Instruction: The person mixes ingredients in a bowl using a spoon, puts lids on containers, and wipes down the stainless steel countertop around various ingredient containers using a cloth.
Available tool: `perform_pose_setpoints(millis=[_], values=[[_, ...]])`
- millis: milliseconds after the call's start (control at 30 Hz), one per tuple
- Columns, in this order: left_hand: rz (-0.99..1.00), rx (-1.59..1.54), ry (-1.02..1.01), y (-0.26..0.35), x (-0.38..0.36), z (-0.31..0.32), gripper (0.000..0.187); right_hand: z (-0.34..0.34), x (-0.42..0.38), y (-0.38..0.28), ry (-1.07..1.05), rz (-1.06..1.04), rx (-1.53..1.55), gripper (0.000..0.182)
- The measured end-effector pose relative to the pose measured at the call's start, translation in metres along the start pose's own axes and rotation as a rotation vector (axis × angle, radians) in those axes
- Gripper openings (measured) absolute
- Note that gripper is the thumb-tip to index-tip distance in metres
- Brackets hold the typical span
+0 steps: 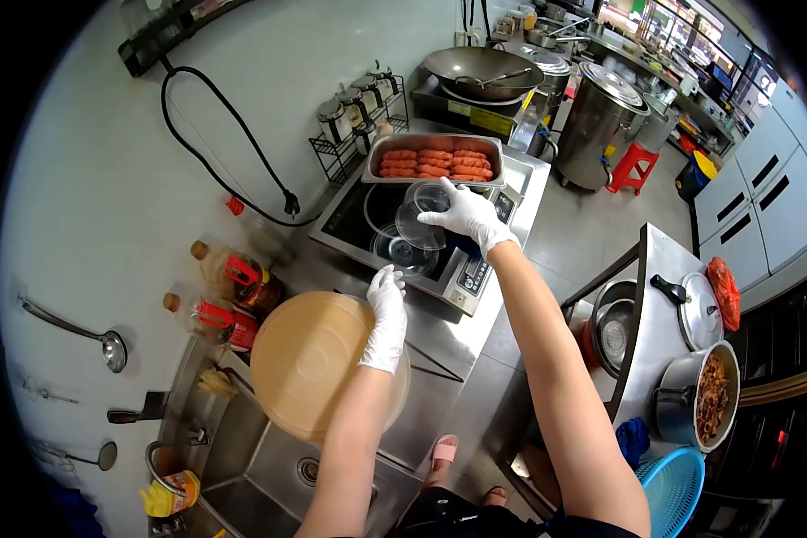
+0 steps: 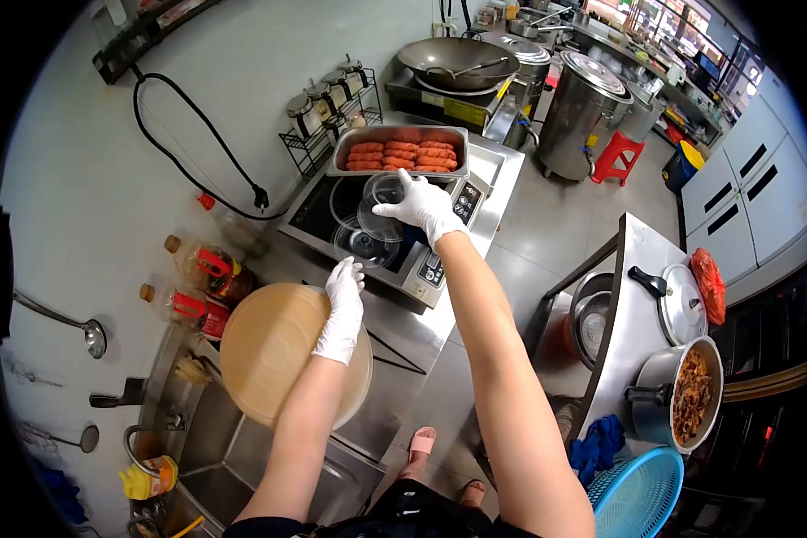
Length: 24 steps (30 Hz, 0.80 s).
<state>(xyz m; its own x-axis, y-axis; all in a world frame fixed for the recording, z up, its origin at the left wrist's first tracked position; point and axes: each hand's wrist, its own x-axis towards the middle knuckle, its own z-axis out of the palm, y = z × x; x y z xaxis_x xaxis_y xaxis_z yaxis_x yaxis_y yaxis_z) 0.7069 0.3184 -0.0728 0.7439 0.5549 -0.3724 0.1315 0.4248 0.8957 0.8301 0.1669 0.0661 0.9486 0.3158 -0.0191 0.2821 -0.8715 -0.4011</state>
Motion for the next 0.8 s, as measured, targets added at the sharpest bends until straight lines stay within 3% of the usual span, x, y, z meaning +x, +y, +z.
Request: perform_pose_setpoints(millis=[133,167,300,400,533,633,733,800], values=[[-0.06,0.028,-0.051,0.003,0.017,0.003,0.018,-0.005,-0.001,-0.006,-0.159,-0.019,-0.154,0.092],[-0.044,0.031,-0.041,0.002,0.02,0.002,0.017,-0.003,-0.005,-0.005,-0.104,-0.024,-0.116,0.081],[0.037,0.082,-0.028,0.004,0.021,0.001,0.02,-0.009,0.0,-0.002,-0.097,-0.051,-0.016,0.066],[0.094,0.069,-0.016,-0.002,0.021,-0.004,0.022,-0.013,0.011,-0.008,-0.229,-0.001,0.018,0.066],[0.083,0.051,-0.03,-0.007,0.017,-0.001,0.031,0.008,0.006,-0.01,-0.052,-0.112,0.076,0.068],[-0.004,0.048,0.006,0.0,0.01,0.002,0.035,0.013,-0.001,-0.021,-0.106,-0.096,0.1,0.06],[0.114,-0.008,0.04,0.005,0.005,0.006,0.031,0.011,-0.008,-0.03,-0.132,-0.129,0.06,0.057],[0.082,-0.026,0.042,0.006,0.011,0.0,0.027,0.01,-0.012,-0.033,-0.115,-0.145,0.038,0.055]])
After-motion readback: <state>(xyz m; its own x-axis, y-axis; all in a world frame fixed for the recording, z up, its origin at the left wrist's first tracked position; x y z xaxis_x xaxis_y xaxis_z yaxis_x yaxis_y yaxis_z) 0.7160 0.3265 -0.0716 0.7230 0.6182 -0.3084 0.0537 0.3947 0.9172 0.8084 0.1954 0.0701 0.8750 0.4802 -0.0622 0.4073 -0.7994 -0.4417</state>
